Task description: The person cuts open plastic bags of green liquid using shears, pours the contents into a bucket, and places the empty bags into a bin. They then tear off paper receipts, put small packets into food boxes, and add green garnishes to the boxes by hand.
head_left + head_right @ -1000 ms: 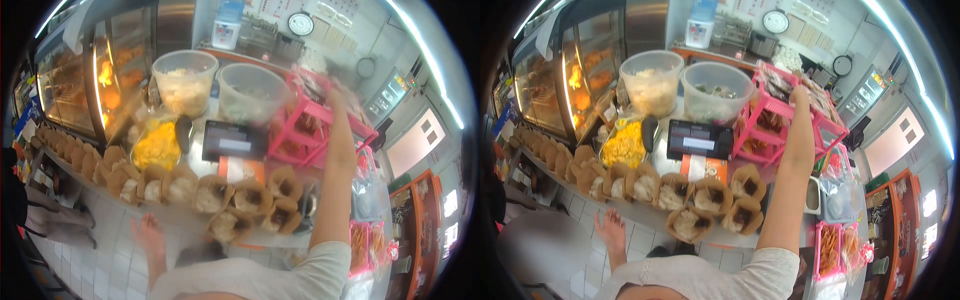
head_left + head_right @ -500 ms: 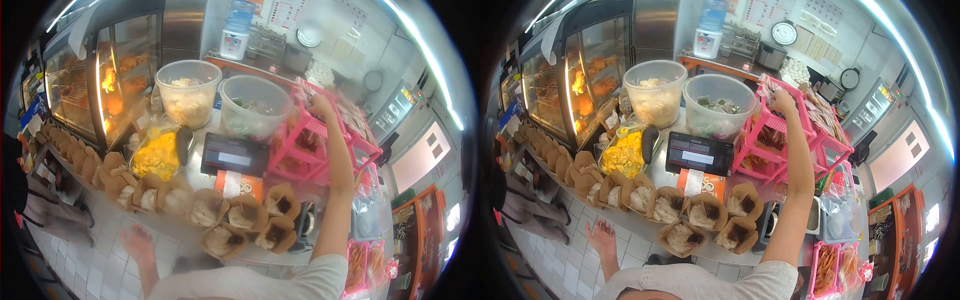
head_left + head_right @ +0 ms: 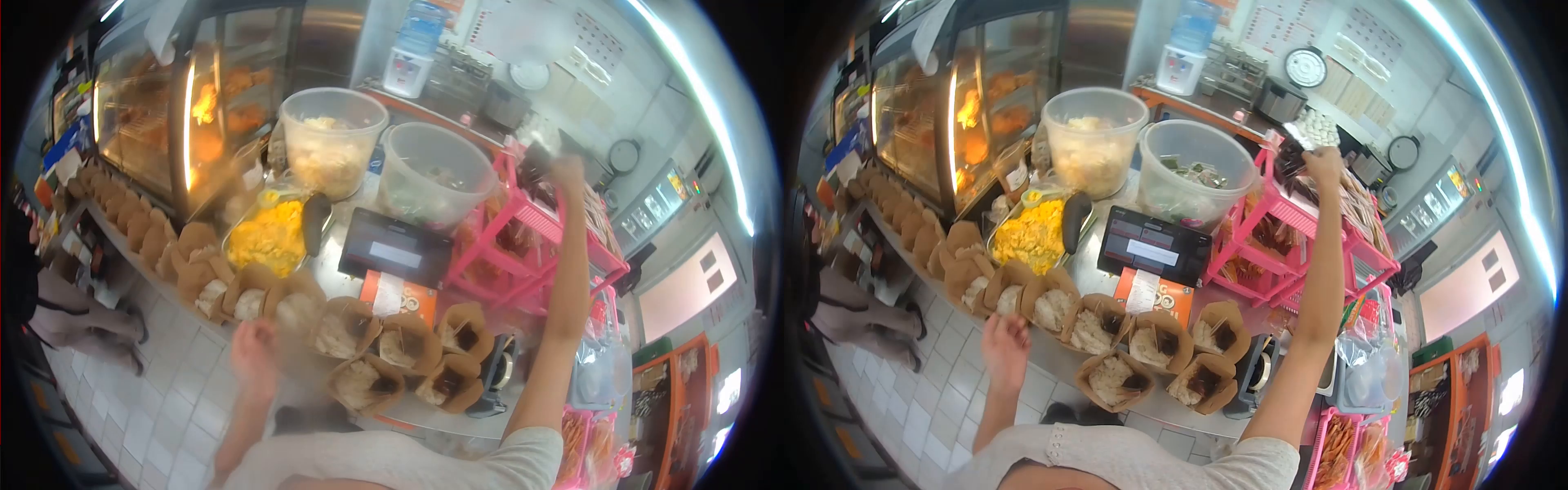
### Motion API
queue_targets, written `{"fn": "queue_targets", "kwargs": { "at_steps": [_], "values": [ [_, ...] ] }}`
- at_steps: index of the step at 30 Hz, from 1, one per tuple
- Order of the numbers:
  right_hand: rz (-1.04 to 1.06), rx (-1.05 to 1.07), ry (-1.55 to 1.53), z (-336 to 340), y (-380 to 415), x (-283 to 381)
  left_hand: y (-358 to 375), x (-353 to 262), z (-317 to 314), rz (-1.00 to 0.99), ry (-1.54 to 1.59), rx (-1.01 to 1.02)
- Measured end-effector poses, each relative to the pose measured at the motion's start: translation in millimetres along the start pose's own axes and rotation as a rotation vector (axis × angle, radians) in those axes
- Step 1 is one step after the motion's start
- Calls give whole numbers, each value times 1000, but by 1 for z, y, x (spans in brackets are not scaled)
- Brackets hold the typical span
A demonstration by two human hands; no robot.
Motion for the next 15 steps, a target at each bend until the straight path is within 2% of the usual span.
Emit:
{"fn": "queue_targets", "kwargs": {
  "at_steps": [1,2,3,4,5,6,7,8,9,10,11,12,14,15],
  "values": [
    [-17,-43,-60,20,7,31,-5,2,-16,-2,-3,79],
    [53,-80,-119,35,14,57,-8,3,-34,-7,-8,149],
    [52,-14,-64,53,27,95,-6,3,-54,0,-16,273],
    [30,76,-419,79,61,162,-13,8,-65,64,-23,342],
    [16,188,-447,87,77,194,-17,14,-79,27,-3,472],
    [53,232,-774,74,94,208,-10,9,-100,17,-25,493],
    [35,311,-836,67,115,230,-11,12,-106,89,77,501],
    [27,413,-776,74,147,265,-10,14,-107,220,238,439],
    [192,418,-593,59,173,275,-7,12,-101,344,340,416],
    [373,255,-281,58,212,302,4,4,-93,482,473,447],
    [430,230,-176,40,259,313,12,-5,-82,619,611,492],
    [445,629,-249,45,291,344,13,-4,-63,626,613,492],
    [645,715,-671,25,344,383,11,6,-13,480,493,349],
    [535,729,-646,19,376,399,17,4,4,481,497,348]
  ]
}}
Point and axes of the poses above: each hand's wrist, its own y-axis away from the middle knuckle, its own z-axis out of the back of the hand, x = y × z, the point moved 1 cm from there along -y, towards the middle knuckle, and after that the axes turned 2 degrees about z, right-handed, at the moved point
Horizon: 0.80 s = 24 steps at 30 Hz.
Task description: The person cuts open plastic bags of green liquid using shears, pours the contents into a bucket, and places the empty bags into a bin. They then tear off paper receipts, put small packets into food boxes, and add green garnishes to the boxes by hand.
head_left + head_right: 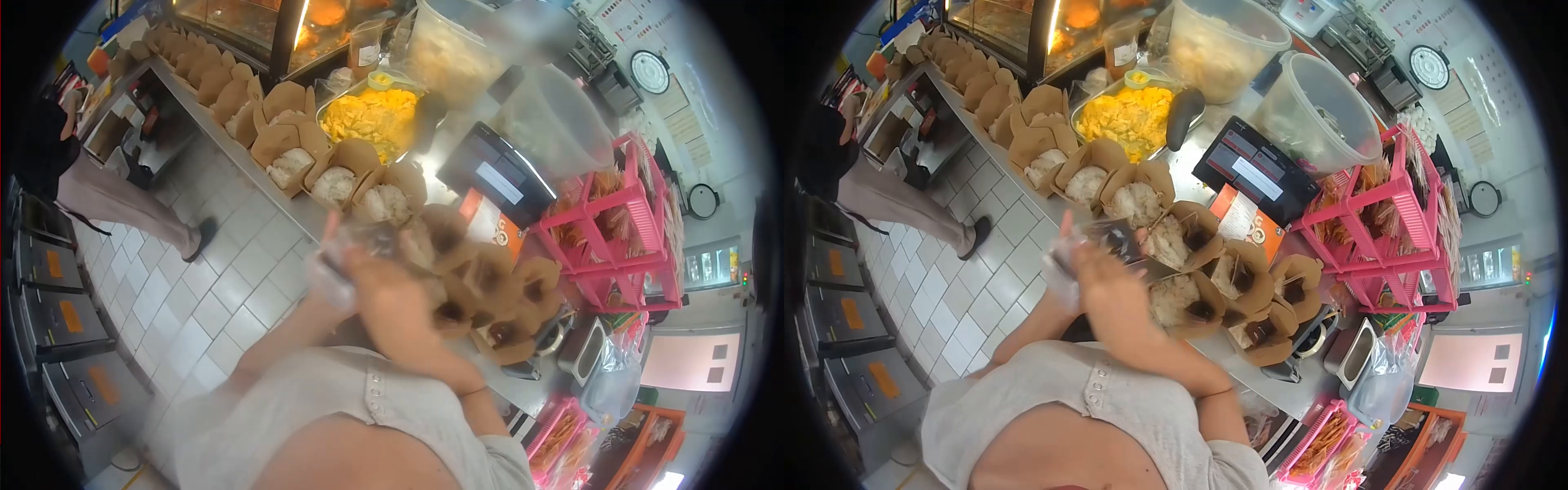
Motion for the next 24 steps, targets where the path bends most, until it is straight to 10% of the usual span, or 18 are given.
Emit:
{"fn": "queue_targets", "kwargs": {
  "at_steps": [6,8,20,24],
  "values": [
    [324,221,-469,-24,-13,-10,45,-23,43,-102,229,-81],
    [-5,232,-567,-25,-22,-23,45,-30,38,-60,251,-4],
    [-198,-410,-299,-7,-53,-72,44,-37,35,-28,199,-254],
    [-156,-267,32,13,-70,-101,47,-47,39,-65,278,-229]
  ]
}}
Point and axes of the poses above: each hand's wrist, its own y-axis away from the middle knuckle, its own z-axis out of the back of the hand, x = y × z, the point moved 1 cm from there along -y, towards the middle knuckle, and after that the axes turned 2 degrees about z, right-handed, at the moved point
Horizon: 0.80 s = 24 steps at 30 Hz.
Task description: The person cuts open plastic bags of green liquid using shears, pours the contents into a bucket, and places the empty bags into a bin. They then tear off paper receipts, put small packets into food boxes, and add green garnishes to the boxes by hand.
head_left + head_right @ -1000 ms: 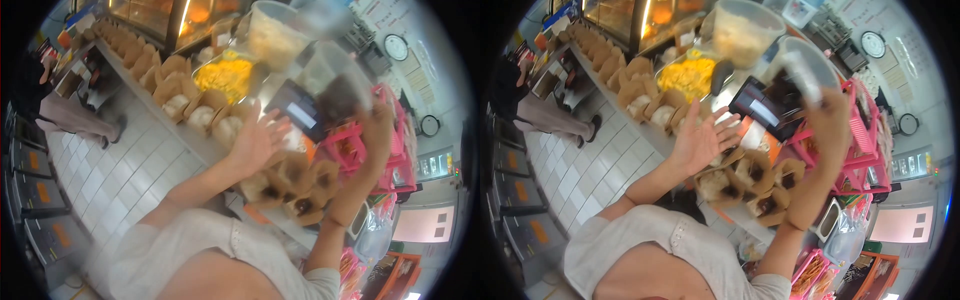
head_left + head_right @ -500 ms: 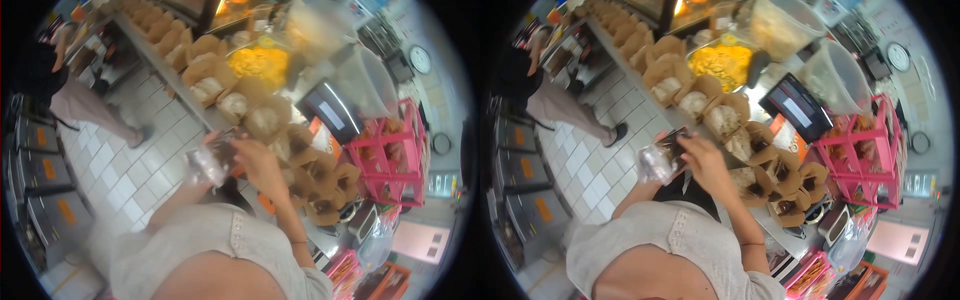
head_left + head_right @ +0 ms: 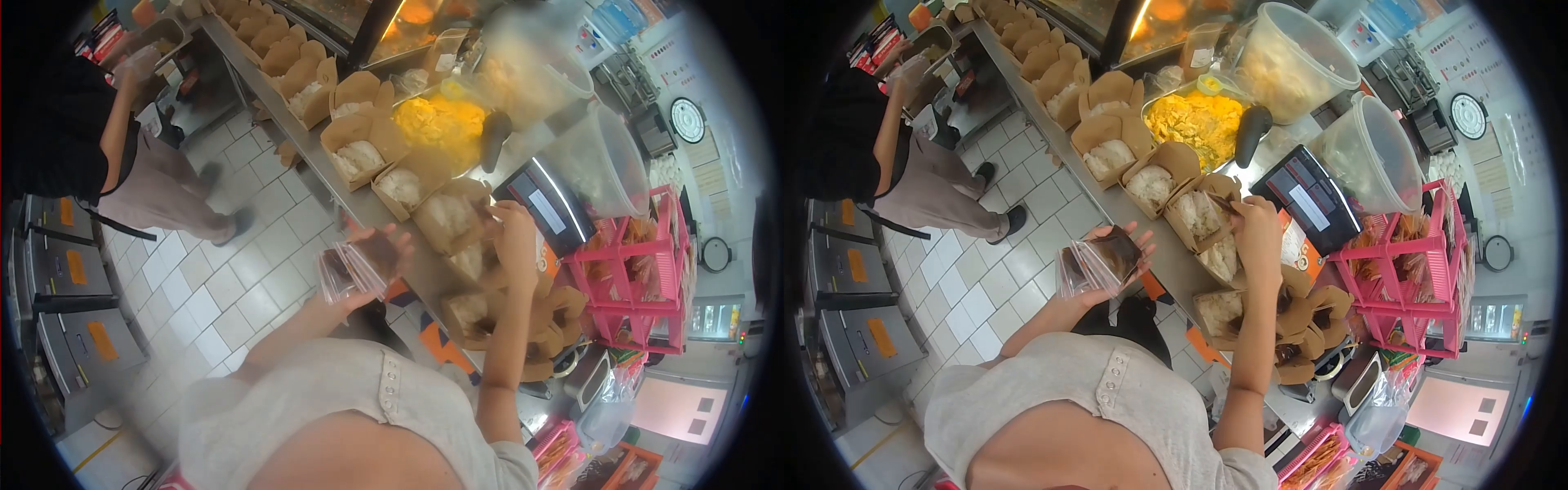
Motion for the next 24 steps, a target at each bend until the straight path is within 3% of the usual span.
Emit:
{"fn": "queue_targets", "kwargs": {
  "at_steps": [2,4,6,8,12,16,19,21,22,24],
  "values": [
    [273,-59,436,-4,-1,4,0,-4,6,-21,-44,13],
    [119,27,60,-13,6,28,0,-7,11,-52,-39,7],
    [100,224,-204,-35,22,58,3,-7,7,-66,-62,32],
    [69,431,-275,-54,32,86,7,-8,7,-80,-91,57],
    [156,304,-328,-71,26,82,13,-12,1,-127,-122,96],
    [96,130,-288,-47,-24,63,13,-21,2,-99,-51,115],
    [23,173,-196,-46,-69,36,10,-29,3,-105,6,135],
    [312,425,230,-60,-82,13,10,-31,6,-114,-6,130],
    [321,423,232,-62,-81,17,9,-32,6,-125,-19,123],
    [575,106,119,-68,-67,37,5,-36,7,-124,18,152]
  ]
}}
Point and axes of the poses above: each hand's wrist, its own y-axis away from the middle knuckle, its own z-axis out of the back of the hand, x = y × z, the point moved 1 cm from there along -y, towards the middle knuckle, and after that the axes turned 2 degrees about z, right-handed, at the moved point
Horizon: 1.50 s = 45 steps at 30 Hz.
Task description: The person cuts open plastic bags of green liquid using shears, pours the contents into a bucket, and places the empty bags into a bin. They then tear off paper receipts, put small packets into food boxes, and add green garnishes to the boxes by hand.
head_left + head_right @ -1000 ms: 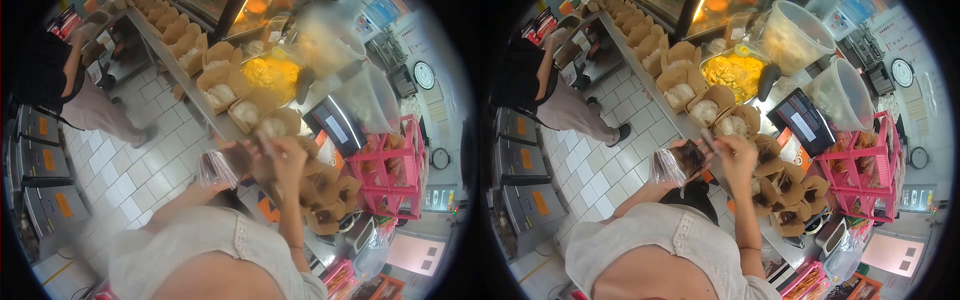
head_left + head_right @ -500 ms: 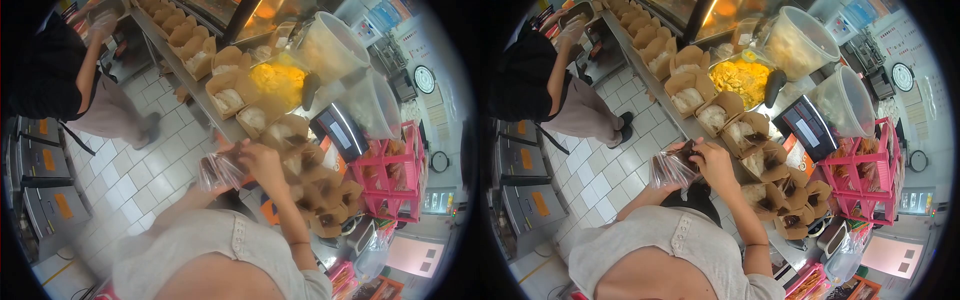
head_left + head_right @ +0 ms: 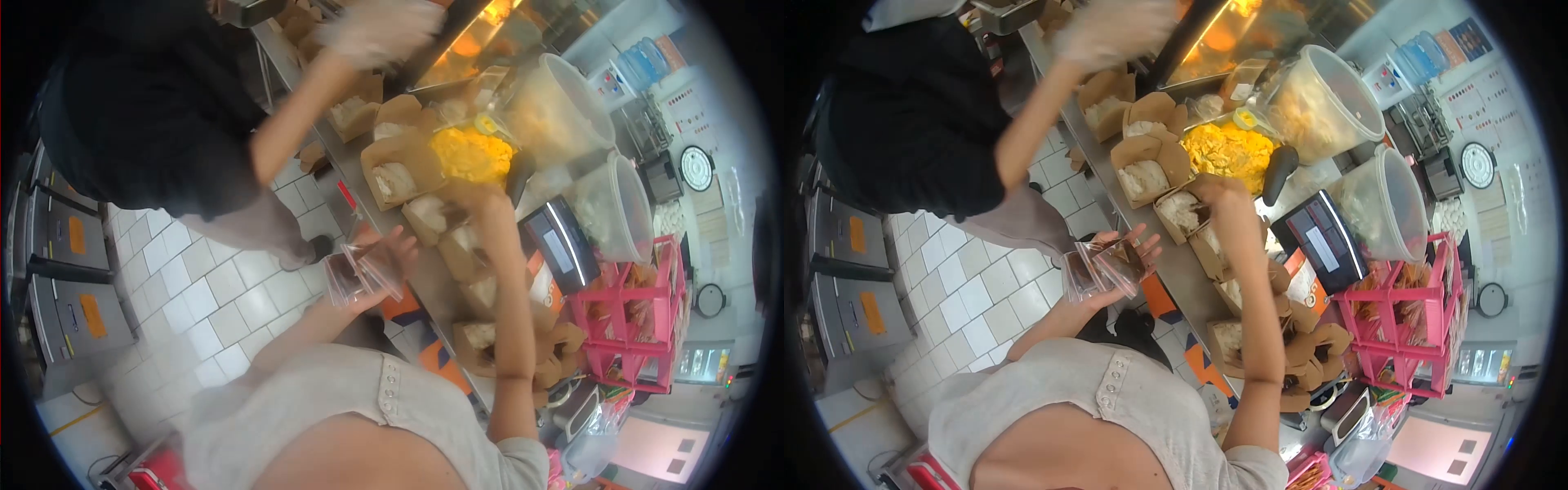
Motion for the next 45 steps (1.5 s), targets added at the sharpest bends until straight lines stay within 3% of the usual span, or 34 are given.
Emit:
{"fn": "queue_targets", "kwargs": {
  "at_steps": [2,3,4,7,8,10,11,12,14,17,23,26,27,29,30,32,34,38,45],
  "values": [
    [-254,174,-349,10,7,56,0,-1,10,-2,49,-3],
    [-306,281,-455,10,9,79,-4,-2,13,76,138,159],
    [-358,386,-558,9,10,92,0,0,1,24,110,121],
    [-465,473,-590,-5,14,83,3,3,-12,-31,29,94],
    [-465,467,-590,-13,24,73,4,1,-13,-36,-82,110],
    [-284,-73,-365,-22,45,49,5,-3,-14,-54,-306,141],
    [-289,-116,-312,-20,49,43,8,-2,-12,-62,-8,15],
    [-312,-61,-301,-21,52,38,10,0,-10,-68,291,-113],
    [-361,89,-282,-20,59,35,5,-4,12,-123,308,-230],
    [-375,159,-291,-20,60,41,8,-6,18,26,510,-8],
    [-374,334,-431,-14,30,53,17,-2,-9,-213,111,-296],
    [-366,434,-469,-25,35,62,16,-2,-3,-151,329,-310],
    [-366,448,-458,-32,38,68,8,-4,14,-122,209,133],
    [-367,433,-427,-43,44,82,4,-2,36,-96,83,567],
    [-376,395,-405,-47,51,87,2,-2,49,-370,-679,229],
    [-366,326,-363,-48,68,83,9,3,28,-617,-1424,-172],
    [-352,247,-318,-45,89,75,22,19,-43,-110,379,-297],
    [-416,168,-302,-24,115,43,10,15,13,-223,62,-339],
    [-523,111,-422,-10,137,51,0,5,45,-304,-99,-228]
  ]
}}
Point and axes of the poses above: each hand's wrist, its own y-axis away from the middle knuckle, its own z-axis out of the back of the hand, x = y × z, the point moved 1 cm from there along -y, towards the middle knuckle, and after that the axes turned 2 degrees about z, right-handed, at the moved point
